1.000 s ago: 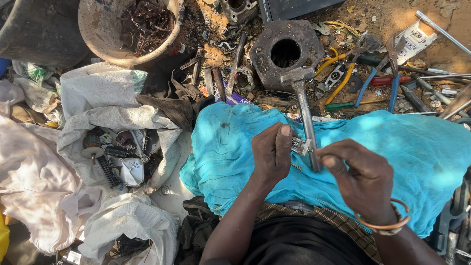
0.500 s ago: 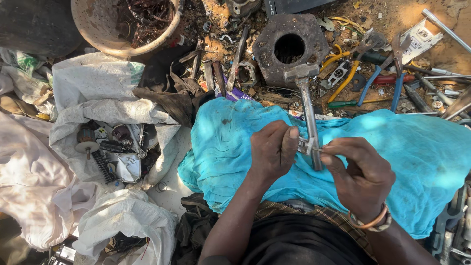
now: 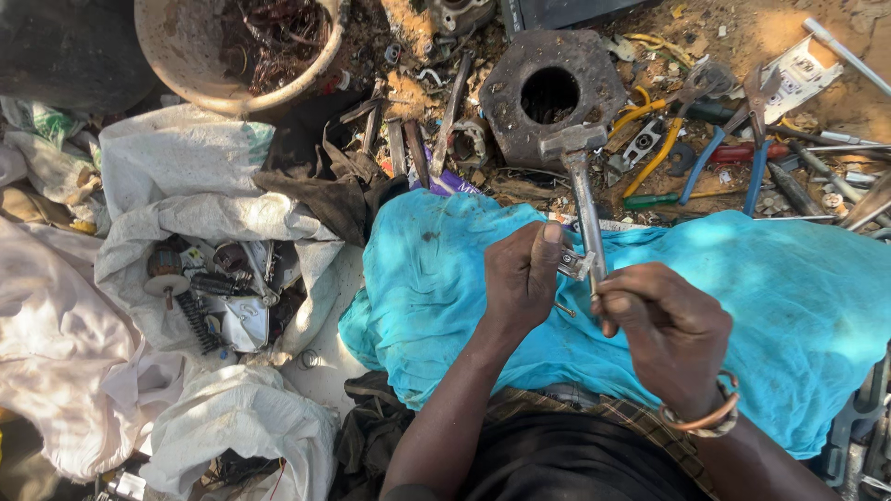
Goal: The person sits on the ground and dismantles a metal automotive component on a hexagonal anvil block, pulling it apart by hand, striking it with a hammer, and using pliers and a screwdriver to pry out internal bushings and small metal parts, setting removed pieces aside.
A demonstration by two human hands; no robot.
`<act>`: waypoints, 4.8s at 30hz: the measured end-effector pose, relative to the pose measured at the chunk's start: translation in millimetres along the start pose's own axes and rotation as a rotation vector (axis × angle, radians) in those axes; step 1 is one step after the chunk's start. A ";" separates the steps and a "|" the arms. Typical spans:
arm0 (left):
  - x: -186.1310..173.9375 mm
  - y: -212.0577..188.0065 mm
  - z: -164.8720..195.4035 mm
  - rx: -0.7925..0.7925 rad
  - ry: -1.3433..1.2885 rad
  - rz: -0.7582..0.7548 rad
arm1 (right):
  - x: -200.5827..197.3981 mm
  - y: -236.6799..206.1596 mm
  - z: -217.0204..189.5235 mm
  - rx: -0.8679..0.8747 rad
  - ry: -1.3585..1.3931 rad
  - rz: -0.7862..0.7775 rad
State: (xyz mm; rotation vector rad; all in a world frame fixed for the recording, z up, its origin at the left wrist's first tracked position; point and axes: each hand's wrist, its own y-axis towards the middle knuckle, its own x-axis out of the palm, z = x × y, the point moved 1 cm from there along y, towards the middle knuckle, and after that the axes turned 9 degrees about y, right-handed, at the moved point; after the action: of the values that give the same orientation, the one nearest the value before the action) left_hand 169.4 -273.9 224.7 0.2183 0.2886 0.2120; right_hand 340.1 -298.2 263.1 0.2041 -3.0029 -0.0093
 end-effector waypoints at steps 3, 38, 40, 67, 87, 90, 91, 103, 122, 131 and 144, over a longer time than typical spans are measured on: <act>10.1 16.6 -16.6 -0.065 -0.047 0.022 | 4.5 21.2 22.3 0.262 0.053 0.055; 0.0 134.3 -190.0 -0.240 -0.231 0.063 | 82.1 172.3 101.3 -0.061 -0.017 0.147; -1.1 132.8 -187.2 -0.243 -0.333 0.053 | 86.0 164.8 103.8 -0.045 -0.053 0.126; -17.6 142.2 -181.1 -0.111 -0.207 0.028 | 111.1 161.1 94.0 0.015 0.098 0.156; -21.1 146.3 -184.3 -0.125 -0.297 0.073 | 116.9 160.7 112.5 0.205 0.433 0.212; -19.7 146.0 -184.6 -0.164 -0.287 0.049 | 107.6 169.5 115.7 0.304 0.610 0.271; -19.7 146.4 -184.2 -0.152 -0.289 0.050 | 104.0 172.8 114.9 0.275 0.583 0.287; -43.5 163.1 -185.2 -0.262 -0.002 -0.049 | 115.4 169.3 91.8 -0.566 -0.905 -0.096; -32.1 162.2 -200.9 -0.225 -0.226 -0.009 | 100.6 177.0 121.4 0.261 0.257 0.048; -38.4 167.7 -189.3 -0.061 -0.228 -0.024 | 84.1 202.5 112.7 0.615 0.629 0.056; -25.4 165.7 -233.1 -0.410 -0.441 0.373 | 64.8 177.0 132.0 0.372 0.442 0.143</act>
State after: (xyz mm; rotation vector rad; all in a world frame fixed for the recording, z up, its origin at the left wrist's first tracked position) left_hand 46.0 -79.3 53.3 -0.0931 -0.2391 0.5746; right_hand 235.3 -131.9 143.4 0.0194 -2.5440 0.5367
